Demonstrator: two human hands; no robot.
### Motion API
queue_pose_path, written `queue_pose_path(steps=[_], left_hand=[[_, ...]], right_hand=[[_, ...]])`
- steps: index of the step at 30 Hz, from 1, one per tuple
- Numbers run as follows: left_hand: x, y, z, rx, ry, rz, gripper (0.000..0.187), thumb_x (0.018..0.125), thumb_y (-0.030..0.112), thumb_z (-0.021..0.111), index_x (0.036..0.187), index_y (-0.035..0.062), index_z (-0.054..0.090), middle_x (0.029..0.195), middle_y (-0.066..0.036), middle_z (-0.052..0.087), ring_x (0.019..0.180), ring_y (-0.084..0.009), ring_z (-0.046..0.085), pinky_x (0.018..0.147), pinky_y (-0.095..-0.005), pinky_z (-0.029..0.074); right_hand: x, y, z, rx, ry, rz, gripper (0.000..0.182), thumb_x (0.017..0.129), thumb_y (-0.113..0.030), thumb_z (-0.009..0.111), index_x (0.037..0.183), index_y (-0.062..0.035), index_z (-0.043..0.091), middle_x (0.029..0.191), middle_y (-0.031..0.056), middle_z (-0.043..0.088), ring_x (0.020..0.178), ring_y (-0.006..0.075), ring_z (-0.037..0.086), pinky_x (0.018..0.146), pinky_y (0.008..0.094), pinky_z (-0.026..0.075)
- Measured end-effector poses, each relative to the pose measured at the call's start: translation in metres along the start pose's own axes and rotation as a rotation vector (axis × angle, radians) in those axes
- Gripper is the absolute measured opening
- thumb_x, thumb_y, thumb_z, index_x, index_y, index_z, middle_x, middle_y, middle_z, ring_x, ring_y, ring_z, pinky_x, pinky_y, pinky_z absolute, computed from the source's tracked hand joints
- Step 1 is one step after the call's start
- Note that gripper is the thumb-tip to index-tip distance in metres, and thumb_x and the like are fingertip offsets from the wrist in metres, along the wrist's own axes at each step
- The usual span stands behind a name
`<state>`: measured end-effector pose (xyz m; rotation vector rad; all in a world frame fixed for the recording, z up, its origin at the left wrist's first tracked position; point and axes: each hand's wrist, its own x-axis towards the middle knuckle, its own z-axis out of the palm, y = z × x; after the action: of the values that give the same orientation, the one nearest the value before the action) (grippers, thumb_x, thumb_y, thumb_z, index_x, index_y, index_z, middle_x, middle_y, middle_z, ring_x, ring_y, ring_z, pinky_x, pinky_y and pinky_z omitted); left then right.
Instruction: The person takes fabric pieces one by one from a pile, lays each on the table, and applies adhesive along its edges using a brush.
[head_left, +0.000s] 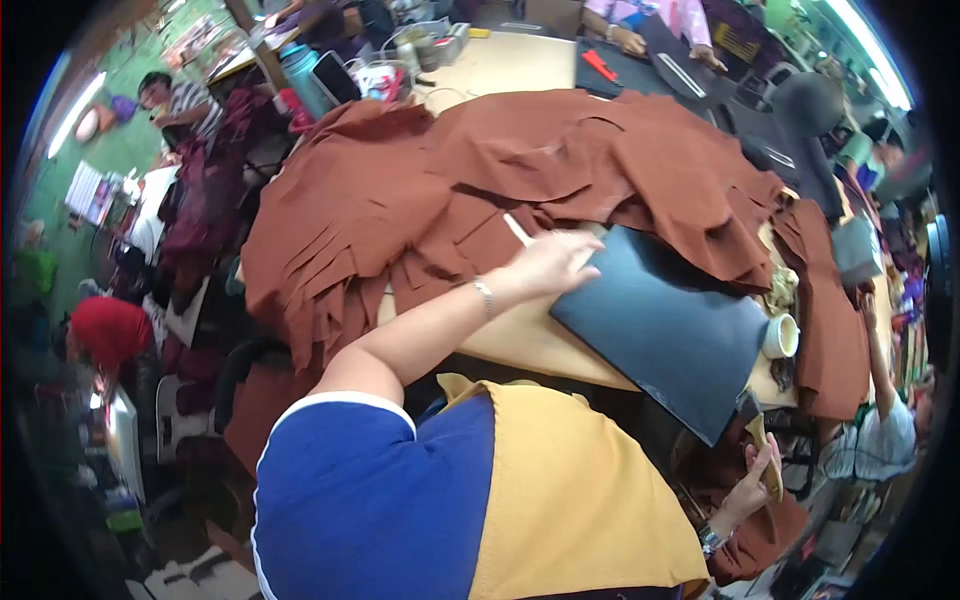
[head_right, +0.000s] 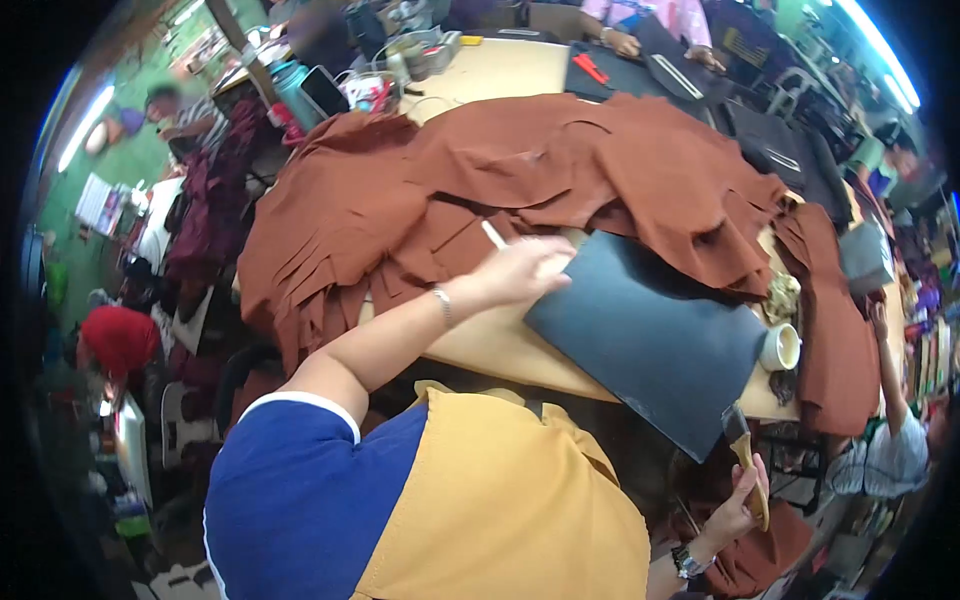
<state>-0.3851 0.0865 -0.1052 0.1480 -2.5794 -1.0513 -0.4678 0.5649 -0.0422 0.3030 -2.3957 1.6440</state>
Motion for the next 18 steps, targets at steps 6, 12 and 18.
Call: queue_pose_path(steps=[6,12,18], left_hand=[[-0.091,-0.076,-0.125,0.806,0.296,-0.598,0.045,0.097,0.040,0.056,0.135,0.0154,0.058,0.149,-0.013,0.049,0.142,-0.0324,0.039,0.113,-0.0640,0.029],[-0.128,-0.093,-0.164,0.778,0.161,-0.640,0.039,0.092,0.041,0.064,0.123,0.0183,0.068,0.137,-0.007,0.061,0.134,-0.0248,0.050,0.113,-0.0622,0.032],[-0.124,-0.101,-0.161,0.683,0.347,-0.685,0.033,0.096,0.041,0.057,0.110,0.0174,0.075,0.130,-0.003,0.067,0.124,-0.0242,0.059,0.111,-0.0595,0.036]], right_hand=[[0.031,-0.013,0.035,-0.057,-0.147,-0.175,0.033,0.106,-0.022,0.054,0.126,0.0031,0.062,0.097,0.0094,0.070,0.079,0.0110,0.064,0.072,0.0250,0.054],[0.038,-0.025,0.072,0.111,-0.216,-0.192,0.031,0.107,-0.022,0.050,0.127,0.0008,0.058,0.086,0.0082,0.069,0.075,0.0118,0.063,0.072,0.0262,0.054],[0.035,-0.029,0.076,0.072,-0.268,-0.225,0.030,0.107,-0.024,0.051,0.122,0.0013,0.059,0.091,0.0106,0.071,0.078,0.0134,0.065,0.075,0.0280,0.054]])
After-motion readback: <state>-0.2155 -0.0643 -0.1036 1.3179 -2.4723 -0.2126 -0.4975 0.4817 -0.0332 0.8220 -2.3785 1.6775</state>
